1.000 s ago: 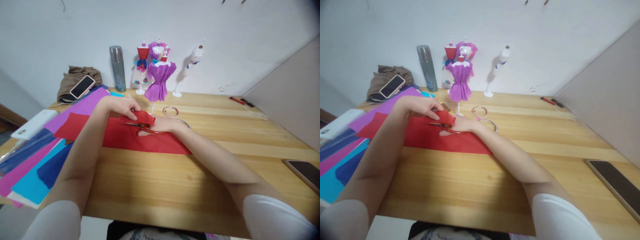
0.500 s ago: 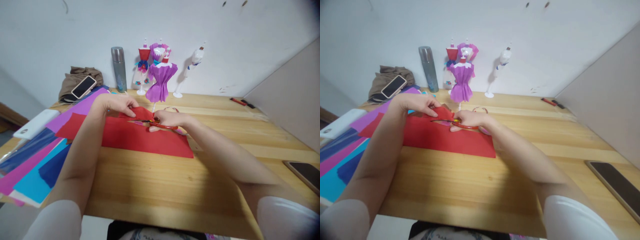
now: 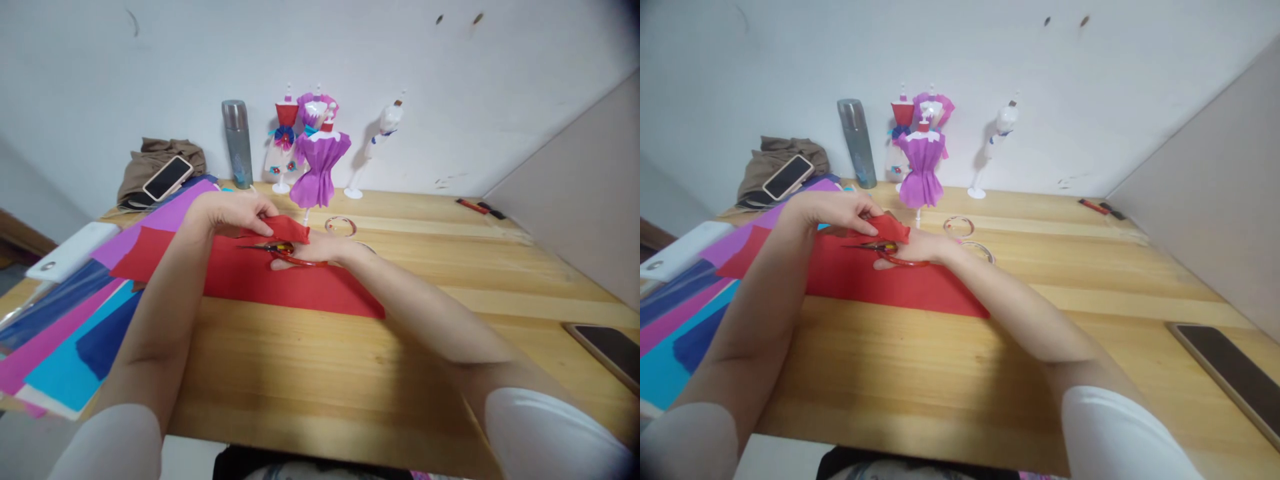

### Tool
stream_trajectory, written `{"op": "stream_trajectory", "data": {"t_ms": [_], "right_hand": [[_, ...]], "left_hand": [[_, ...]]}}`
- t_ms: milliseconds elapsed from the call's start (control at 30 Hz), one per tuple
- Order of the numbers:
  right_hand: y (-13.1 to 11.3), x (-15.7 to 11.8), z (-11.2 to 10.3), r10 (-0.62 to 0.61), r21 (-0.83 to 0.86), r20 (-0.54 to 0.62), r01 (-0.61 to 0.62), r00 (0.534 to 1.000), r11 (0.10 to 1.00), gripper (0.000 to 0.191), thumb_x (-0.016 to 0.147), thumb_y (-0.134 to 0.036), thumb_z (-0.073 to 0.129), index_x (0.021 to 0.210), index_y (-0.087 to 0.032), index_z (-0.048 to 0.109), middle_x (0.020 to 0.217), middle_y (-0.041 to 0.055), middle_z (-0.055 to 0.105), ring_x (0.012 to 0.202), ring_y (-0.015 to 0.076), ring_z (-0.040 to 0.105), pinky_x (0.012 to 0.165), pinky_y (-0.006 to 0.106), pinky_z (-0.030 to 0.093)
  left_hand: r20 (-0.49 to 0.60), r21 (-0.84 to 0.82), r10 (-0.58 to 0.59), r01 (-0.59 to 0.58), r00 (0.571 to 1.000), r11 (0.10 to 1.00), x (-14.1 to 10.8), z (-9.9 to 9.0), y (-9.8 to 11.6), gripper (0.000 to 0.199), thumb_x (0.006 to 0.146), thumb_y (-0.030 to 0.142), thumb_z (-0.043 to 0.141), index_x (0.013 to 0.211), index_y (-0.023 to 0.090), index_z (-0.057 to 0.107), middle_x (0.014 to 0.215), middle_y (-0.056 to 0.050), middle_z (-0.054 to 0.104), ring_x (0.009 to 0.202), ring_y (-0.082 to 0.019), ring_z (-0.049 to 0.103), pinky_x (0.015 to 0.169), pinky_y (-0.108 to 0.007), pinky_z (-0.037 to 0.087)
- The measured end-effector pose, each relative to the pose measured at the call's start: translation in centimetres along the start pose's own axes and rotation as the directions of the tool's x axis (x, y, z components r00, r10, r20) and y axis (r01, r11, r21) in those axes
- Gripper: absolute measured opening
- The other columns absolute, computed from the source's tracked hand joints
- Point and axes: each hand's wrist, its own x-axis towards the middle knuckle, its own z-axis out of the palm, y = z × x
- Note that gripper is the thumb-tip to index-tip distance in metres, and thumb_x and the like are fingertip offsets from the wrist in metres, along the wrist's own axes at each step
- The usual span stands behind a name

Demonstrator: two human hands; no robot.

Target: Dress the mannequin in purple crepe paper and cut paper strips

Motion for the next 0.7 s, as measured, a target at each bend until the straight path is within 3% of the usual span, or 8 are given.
{"op": "stream_trajectory", "data": {"t_ms": [133, 300, 500, 700], "right_hand": [[0.4, 0.6, 0.1, -0.052, 0.053, 0.026, 0.051, 0.998, 0.997, 0.044, 0.088, -0.052, 0.081, 0.121, -0.023, 0.075, 0.129, 0.0078, 0.078, 0.12, 0.031, 0.07, 0.108, 0.042, 0.057], [1.2, 0.8, -0.1, -0.124, 0.137, 0.04, 0.117, 0.991, 0.984, 0.046, 0.087, -0.053, 0.082, 0.123, -0.024, 0.077, 0.138, 0.0068, 0.075, 0.137, 0.0319, 0.063, 0.122, 0.04, 0.048], [0.9, 0.0, -0.5, -0.022, 0.159, 0.031, 0.017, 0.999, 0.987, 0.051, 0.081, -0.058, 0.086, 0.121, -0.027, 0.077, 0.131, 0.0066, 0.078, 0.131, 0.0324, 0.067, 0.115, 0.04, 0.053], [1.4, 0.5, -0.4, -0.098, 0.124, 0.059, 0.091, 0.993, 0.988, 0.054, 0.085, -0.064, 0.08, 0.125, -0.027, 0.076, 0.127, 0.0052, 0.08, 0.134, 0.0309, 0.066, 0.118, 0.04, 0.052]], "left_hand": [[-0.008, 0.005, 0.017, -0.017, 1.0, 1.0, 0.0, 0.0, 0.1, 0.029, 0.082, 0.038, 0.079, 0.106, 0.021, 0.083, 0.085, -0.001, 0.078, 0.075, -0.018, 0.067, 0.07, -0.025, 0.047], [-0.033, 0.042, 0.029, -0.028, 0.999, 0.999, 0.2, 0.0, -0.1, 0.028, 0.082, 0.036, 0.077, 0.104, 0.021, 0.082, 0.098, -0.003, 0.081, 0.087, -0.022, 0.07, 0.075, -0.026, 0.048], [-0.053, 0.053, 0.008, -0.005, 0.999, 0.999, -0.4, 0.1, 0.7, 0.026, 0.086, 0.034, 0.077, 0.104, 0.015, 0.079, 0.086, -0.004, 0.077, 0.079, -0.018, 0.064, 0.074, -0.026, 0.045], [-0.052, 0.042, 0.01, -0.008, 0.999, 0.999, 0.1, 0.2, 0.6, 0.026, 0.084, 0.034, 0.078, 0.104, 0.017, 0.08, 0.09, -0.003, 0.078, 0.082, -0.02, 0.066, 0.076, -0.027, 0.047]]}}
